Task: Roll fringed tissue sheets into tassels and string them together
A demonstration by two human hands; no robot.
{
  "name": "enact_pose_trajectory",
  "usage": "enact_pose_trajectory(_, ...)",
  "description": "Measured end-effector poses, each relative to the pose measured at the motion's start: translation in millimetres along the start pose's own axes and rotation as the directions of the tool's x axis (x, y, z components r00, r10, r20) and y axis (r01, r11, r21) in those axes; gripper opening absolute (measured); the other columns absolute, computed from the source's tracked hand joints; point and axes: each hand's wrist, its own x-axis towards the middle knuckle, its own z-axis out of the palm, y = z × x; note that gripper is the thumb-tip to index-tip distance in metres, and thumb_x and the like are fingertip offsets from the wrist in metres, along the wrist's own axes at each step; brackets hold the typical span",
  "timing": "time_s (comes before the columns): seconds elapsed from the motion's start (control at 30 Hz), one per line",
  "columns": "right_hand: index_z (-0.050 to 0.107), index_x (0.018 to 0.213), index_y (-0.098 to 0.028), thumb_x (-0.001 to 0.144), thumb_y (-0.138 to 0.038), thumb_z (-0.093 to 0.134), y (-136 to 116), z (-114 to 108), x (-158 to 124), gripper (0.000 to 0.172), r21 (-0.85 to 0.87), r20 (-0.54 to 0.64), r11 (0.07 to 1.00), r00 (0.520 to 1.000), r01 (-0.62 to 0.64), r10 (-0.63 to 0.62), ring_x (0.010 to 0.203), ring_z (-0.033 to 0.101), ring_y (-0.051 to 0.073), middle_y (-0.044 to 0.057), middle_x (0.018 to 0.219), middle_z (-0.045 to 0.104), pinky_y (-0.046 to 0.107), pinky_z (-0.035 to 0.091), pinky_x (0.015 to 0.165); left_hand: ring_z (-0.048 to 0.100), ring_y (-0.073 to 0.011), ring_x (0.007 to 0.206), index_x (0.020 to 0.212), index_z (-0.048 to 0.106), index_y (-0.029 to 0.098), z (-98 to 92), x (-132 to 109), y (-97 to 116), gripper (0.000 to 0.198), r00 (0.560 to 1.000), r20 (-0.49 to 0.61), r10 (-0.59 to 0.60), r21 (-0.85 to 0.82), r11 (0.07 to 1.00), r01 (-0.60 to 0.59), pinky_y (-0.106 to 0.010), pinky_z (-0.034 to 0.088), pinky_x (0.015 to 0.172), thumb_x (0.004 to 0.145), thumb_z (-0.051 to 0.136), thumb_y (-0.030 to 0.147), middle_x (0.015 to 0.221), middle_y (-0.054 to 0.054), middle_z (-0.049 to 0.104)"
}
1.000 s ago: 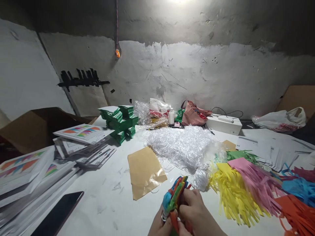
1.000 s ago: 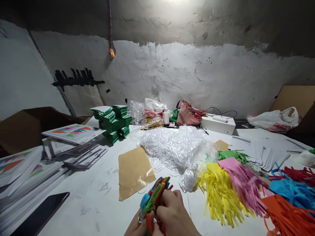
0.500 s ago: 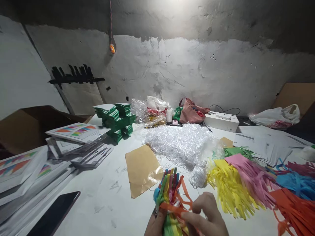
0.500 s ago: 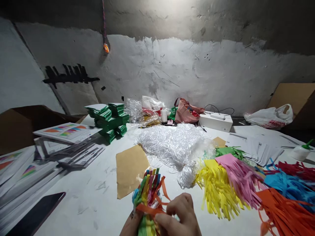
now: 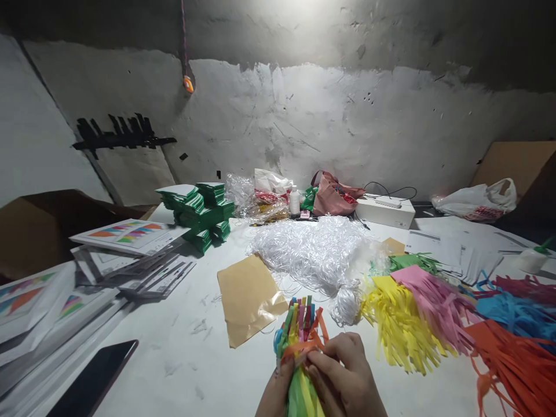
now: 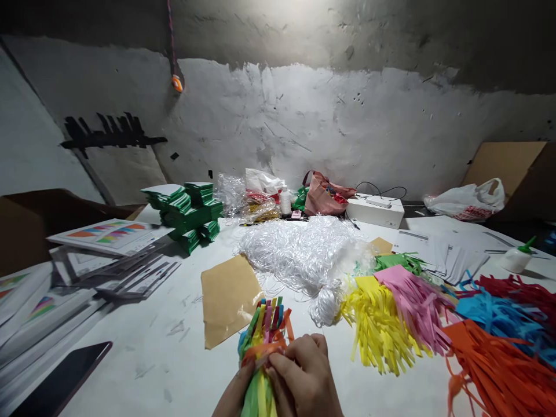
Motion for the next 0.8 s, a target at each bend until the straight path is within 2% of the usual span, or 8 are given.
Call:
enact_pose_trajectory(0.13, 0.067, 0.104, -0.021, 0.091, -0.014, 0.061, -2.2, 2.3, 2.9, 0.016, -0.029, 0.049, 0.999, 0.998, -0.045, 0.046, 0.073, 0.053, 0.02, 0.003, 0.077, 0.056, 0.034, 0.043, 0.067, 0.065, -0.0259, 0.108, 0.123, 0.062, 0.02, -14.5, -13.2, -11.9, 0.032, 1.0, 0.01, -0.021, 0.019, 1.0, 0.021, -0.047, 0.056, 0.091, 0.095, 0.062, 0.036, 0.129, -0.009, 0.063)
enact_pose_trajectory(0.27, 0.066, 0.095, -0.022, 0.093, -0.013, 0.056, -6.5, 6.9, 5.6, 0.013, -0.051, 0.031, 0.993, 0.993, -0.111, 0.112, 0.072, 0.05, 0.02, 0.003, 0.076, 0.055, 0.035, 0.041, 0.067, 0.065, -0.0256, 0.108, 0.119, 0.065, 0.021, -19.9, -10.0, -12.9, 0.03, 1.0, 0.009, -0.011, 0.024, 1.0, 0.01, -0.046, 0.054, 0.093, 0.095, 0.061, 0.038, 0.128, -0.009, 0.065)
enact_pose_trajectory(0.37, 0.065, 0.091, -0.023, 0.093, -0.014, 0.054, -6.8, 5.2, 3.2, 0.014, 0.025, 0.069, 0.988, 0.986, -0.151, 0.149, 0.075, 0.051, 0.021, 0.003, 0.078, 0.055, 0.035, 0.042, 0.07, 0.068, -0.0321, 0.107, 0.104, 0.074, 0.014, -24.0, -6.9, -9.8, 0.047, 1.0, 0.002, -0.015, 0.033, 0.999, 0.015, -0.044, 0.052, 0.096, 0.077, 0.077, 0.053, 0.107, -0.014, 0.077)
enact_pose_trajectory(0.43, 0.062, 0.086, -0.023, 0.09, -0.015, 0.056, -4.9, 0.5, -1.3, 0.01, 0.081, 0.116, 0.978, 0.977, -0.191, 0.181, 0.077, 0.051, 0.021, 0.002, 0.078, 0.054, 0.033, 0.043, 0.07, 0.071, -0.035, 0.1, 0.092, 0.078, 0.012, -28.4, -7.1, -6.8, 0.056, 0.999, -0.044, -0.011, 0.081, 0.997, 0.015, -0.041, 0.053, 0.091, 0.064, 0.083, 0.061, 0.091, -0.013, 0.08)
enact_pose_trajectory(0.47, 0.06, 0.083, -0.023, 0.088, -0.015, 0.058, -3.5, -2.4, -3.9, 0.01, 0.098, 0.139, 0.973, 0.971, -0.211, 0.196, 0.078, 0.051, 0.021, 0.002, 0.078, 0.054, 0.032, 0.043, 0.069, 0.072, -0.0345, 0.095, 0.089, 0.079, 0.013, -30.6, -7.8, -5.3, 0.059, 0.997, -0.073, -0.01, 0.108, 0.994, 0.018, -0.039, 0.055, 0.087, 0.062, 0.082, 0.064, 0.087, -0.012, 0.081)
enact_pose_trajectory(0.57, 0.055, 0.077, -0.023, 0.084, -0.013, 0.06, 0.6, -11.2, -10.2, 0.013, 0.105, 0.175, 0.96, 0.955, -0.26, 0.239, 0.077, 0.05, 0.019, 0.001, 0.078, 0.054, 0.029, 0.041, 0.066, 0.074, -0.0336, 0.087, 0.093, 0.079, 0.014, -34.4, -10.0, -2.4, 0.065, 0.991, -0.135, 0.013, 0.149, 0.989, 0.007, -0.039, 0.058, 0.078, 0.061, 0.078, 0.071, 0.09, -0.012, 0.082)
enact_pose_trajectory(0.7, 0.058, 0.08, -0.024, 0.087, -0.021, 0.061, 1.1, -13.1, -10.3, 0.007, 0.129, 0.164, 0.943, 0.945, -0.305, 0.283, 0.077, 0.051, 0.02, 0.001, 0.079, 0.054, 0.03, 0.042, 0.067, 0.072, -0.037, 0.099, 0.1, 0.077, 0.015, -31.0, -12.3, -5.5, 0.071, 0.973, -0.181, 0.141, 0.213, 0.972, -0.101, -0.042, 0.057, 0.088, 0.059, 0.078, 0.073, 0.099, -0.014, 0.081)
enact_pose_trajectory(0.8, 0.062, 0.083, -0.024, 0.083, -0.02, 0.064, -2.1, -5.3, -5.7, 0.004, 0.105, 0.157, 0.944, 0.943, -0.312, 0.294, 0.081, 0.053, 0.021, 0.002, 0.083, 0.057, 0.033, 0.045, 0.073, 0.07, -0.0382, 0.106, 0.097, 0.077, 0.018, -27.3, -15.6, -10.1, 0.063, 0.965, -0.177, 0.192, 0.252, 0.957, -0.144, -0.045, 0.056, 0.094, 0.062, 0.079, 0.07, 0.101, -0.013, 0.081)
